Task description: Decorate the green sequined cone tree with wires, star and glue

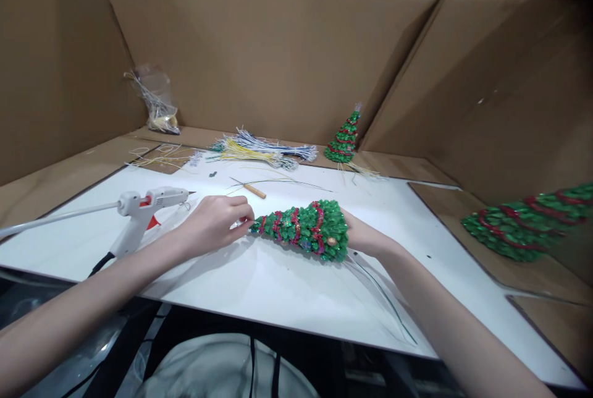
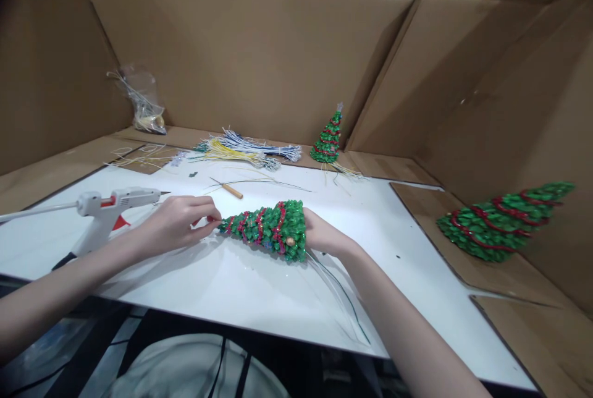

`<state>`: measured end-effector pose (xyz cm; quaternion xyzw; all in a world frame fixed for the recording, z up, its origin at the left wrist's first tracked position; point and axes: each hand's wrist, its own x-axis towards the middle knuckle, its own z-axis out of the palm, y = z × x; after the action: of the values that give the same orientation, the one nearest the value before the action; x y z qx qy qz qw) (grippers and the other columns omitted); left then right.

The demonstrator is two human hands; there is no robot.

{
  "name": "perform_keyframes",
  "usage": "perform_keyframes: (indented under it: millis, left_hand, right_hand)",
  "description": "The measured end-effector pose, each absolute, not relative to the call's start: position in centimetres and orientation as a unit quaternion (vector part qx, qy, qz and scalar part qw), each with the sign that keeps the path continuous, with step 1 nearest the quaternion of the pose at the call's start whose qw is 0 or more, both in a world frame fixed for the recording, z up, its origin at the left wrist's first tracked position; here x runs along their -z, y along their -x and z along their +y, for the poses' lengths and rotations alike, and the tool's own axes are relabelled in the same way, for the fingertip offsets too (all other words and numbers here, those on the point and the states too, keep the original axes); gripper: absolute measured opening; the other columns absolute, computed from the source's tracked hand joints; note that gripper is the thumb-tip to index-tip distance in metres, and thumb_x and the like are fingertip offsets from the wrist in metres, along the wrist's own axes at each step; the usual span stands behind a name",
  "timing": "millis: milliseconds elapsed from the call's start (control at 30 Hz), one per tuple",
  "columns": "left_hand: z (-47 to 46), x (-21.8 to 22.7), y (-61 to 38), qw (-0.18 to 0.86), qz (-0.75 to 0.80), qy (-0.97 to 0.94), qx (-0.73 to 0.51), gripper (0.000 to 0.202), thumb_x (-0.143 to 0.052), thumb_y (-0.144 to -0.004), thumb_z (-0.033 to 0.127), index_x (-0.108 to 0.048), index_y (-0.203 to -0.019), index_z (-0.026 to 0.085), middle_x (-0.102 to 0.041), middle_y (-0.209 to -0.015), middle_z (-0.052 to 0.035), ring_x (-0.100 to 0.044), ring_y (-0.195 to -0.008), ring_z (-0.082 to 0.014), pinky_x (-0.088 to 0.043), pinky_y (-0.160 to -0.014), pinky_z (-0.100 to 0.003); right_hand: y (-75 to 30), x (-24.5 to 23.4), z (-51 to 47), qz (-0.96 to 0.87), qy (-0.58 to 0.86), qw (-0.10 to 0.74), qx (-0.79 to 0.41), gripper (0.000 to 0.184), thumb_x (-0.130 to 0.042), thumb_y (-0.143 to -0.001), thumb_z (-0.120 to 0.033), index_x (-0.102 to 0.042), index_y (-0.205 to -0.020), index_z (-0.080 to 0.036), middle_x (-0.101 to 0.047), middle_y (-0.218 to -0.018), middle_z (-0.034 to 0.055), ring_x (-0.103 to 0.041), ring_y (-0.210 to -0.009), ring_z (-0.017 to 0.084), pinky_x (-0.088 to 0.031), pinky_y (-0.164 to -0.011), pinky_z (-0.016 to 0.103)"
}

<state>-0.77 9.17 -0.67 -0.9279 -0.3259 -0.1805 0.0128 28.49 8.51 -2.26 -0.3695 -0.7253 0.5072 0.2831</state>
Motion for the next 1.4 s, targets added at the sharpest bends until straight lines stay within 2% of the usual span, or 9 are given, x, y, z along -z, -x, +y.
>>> perform_keyframes:
  millis: [267, 367, 467, 567, 667, 867, 1067, 1267, 1400]
  left_hand:
    - [8.8, 1.3, 0.1, 0.014, -0.336, 0.918, 0.208, 0.015, -0.046, -0.083, 0.015, -0.061, -0.078, 0.016, -0.063, -0.076, -0.0012, -0.056, -0.064, -0.0118, -0.037, -0.059, -0.022]
    - [8.5, 0.8, -0.2, 0.003, -0.373, 0.911, 0.178, 0.012, -0.048, -0.081, 0.016, -0.059, -0.079, 0.016, -0.063, -0.079, -0.0018, -0.058, -0.068, -0.0138, -0.036, -0.061, -0.023]
    - [8.2, 0.1, -0.6, 0.007, -0.398, 0.909, 0.119, 0.012, -0.045, -0.080, 0.019, -0.057, -0.076, 0.017, -0.063, -0.080, -0.0021, -0.054, -0.062, -0.0139, -0.030, -0.056, -0.025]
    - [8.3, -0.4, -1.0, 0.002, -0.410, 0.909, 0.074, 0.017, -0.041, -0.080, 0.021, -0.053, -0.068, 0.017, -0.061, -0.072, -0.0013, -0.048, -0.055, -0.0131, -0.023, -0.053, -0.026]
    - [8.7, -0.4, -1.2, -0.010, -0.419, 0.906, 0.067, 0.019, -0.040, -0.079, 0.023, -0.051, -0.065, 0.017, -0.060, -0.068, -0.0019, -0.047, -0.055, -0.0138, -0.020, -0.052, -0.027]
    - [9.5, -0.3, -1.6, -0.057, -0.461, 0.881, 0.085, 0.018, -0.046, -0.069, 0.027, -0.044, -0.054, 0.018, -0.050, -0.054, 0.0002, -0.040, -0.052, -0.0134, -0.020, -0.051, -0.026]
    - [10.1, -0.6, -2.2, -0.075, -0.487, 0.867, 0.071, 0.020, -0.049, -0.063, 0.028, -0.042, -0.048, 0.018, -0.043, -0.046, 0.0013, -0.037, -0.048, -0.0130, -0.021, -0.048, -0.026]
    - [10.0, -1.1, -2.7, -0.018, -0.468, 0.883, 0.025, 0.017, -0.047, -0.064, 0.026, -0.047, -0.049, 0.018, -0.049, -0.047, -0.0016, -0.040, -0.047, -0.0145, -0.020, -0.047, -0.027]
    - [9.4, -1.1, -2.1, 0.000, -0.469, 0.882, 0.040, 0.018, -0.046, -0.071, 0.026, -0.055, -0.058, 0.018, -0.059, -0.058, -0.0035, -0.049, -0.053, -0.0158, -0.021, -0.050, -0.026]
  right_hand:
    - [-28.7, 2.7, 8.5, -0.707, 0.395, 0.291, -0.508, 0.057, -0.076, -0.058, -0.051, -0.061, -0.100, -0.015, -0.070, -0.097, 0.0095, -0.064, -0.093, 0.029, -0.052, -0.083, 0.042]
    - [-28.7, 2.8, 8.5, -0.706, 0.398, 0.297, -0.505, 0.056, -0.076, -0.057, -0.052, -0.063, -0.096, -0.015, -0.070, -0.095, 0.0088, -0.063, -0.092, 0.029, -0.053, -0.082, 0.041]
    - [-28.6, 2.7, 8.4, -0.708, 0.396, 0.299, -0.502, 0.054, -0.076, -0.057, -0.054, -0.064, -0.093, -0.015, -0.070, -0.093, 0.0080, -0.063, -0.090, 0.028, -0.053, -0.080, 0.040]
    - [-28.4, 2.4, 8.4, -0.716, 0.387, 0.302, -0.497, 0.052, -0.075, -0.058, -0.055, -0.066, -0.090, -0.016, -0.070, -0.091, 0.0078, -0.064, -0.090, 0.028, -0.053, -0.080, 0.039]
    - [-28.2, 2.3, 8.3, -0.719, 0.376, 0.315, -0.493, 0.051, -0.075, -0.059, -0.054, -0.066, -0.092, -0.016, -0.071, -0.096, 0.0082, -0.064, -0.093, 0.028, -0.052, -0.083, 0.040]
    - [-28.2, 2.7, 8.4, -0.723, 0.372, 0.306, -0.495, 0.049, -0.075, -0.060, -0.053, -0.064, -0.089, -0.014, -0.071, -0.087, 0.0072, -0.065, -0.084, 0.025, -0.054, -0.076, 0.037]
    - [-27.8, 2.6, 8.2, -0.720, 0.359, 0.317, -0.503, 0.052, -0.074, -0.062, -0.054, -0.064, -0.093, -0.015, -0.072, -0.091, 0.0083, -0.065, -0.091, 0.026, -0.054, -0.079, 0.037]
    - [-27.6, 2.6, 7.9, -0.706, 0.382, 0.325, -0.500, 0.055, -0.076, -0.058, -0.056, -0.064, -0.093, -0.015, -0.072, -0.093, 0.0095, -0.066, -0.093, 0.028, -0.054, -0.083, 0.038]
    - [-27.6, 2.9, 7.9, -0.697, 0.389, 0.329, -0.504, 0.057, -0.077, -0.058, -0.053, -0.064, -0.097, -0.014, -0.072, -0.096, 0.0095, -0.066, -0.092, 0.028, -0.054, -0.081, 0.038]
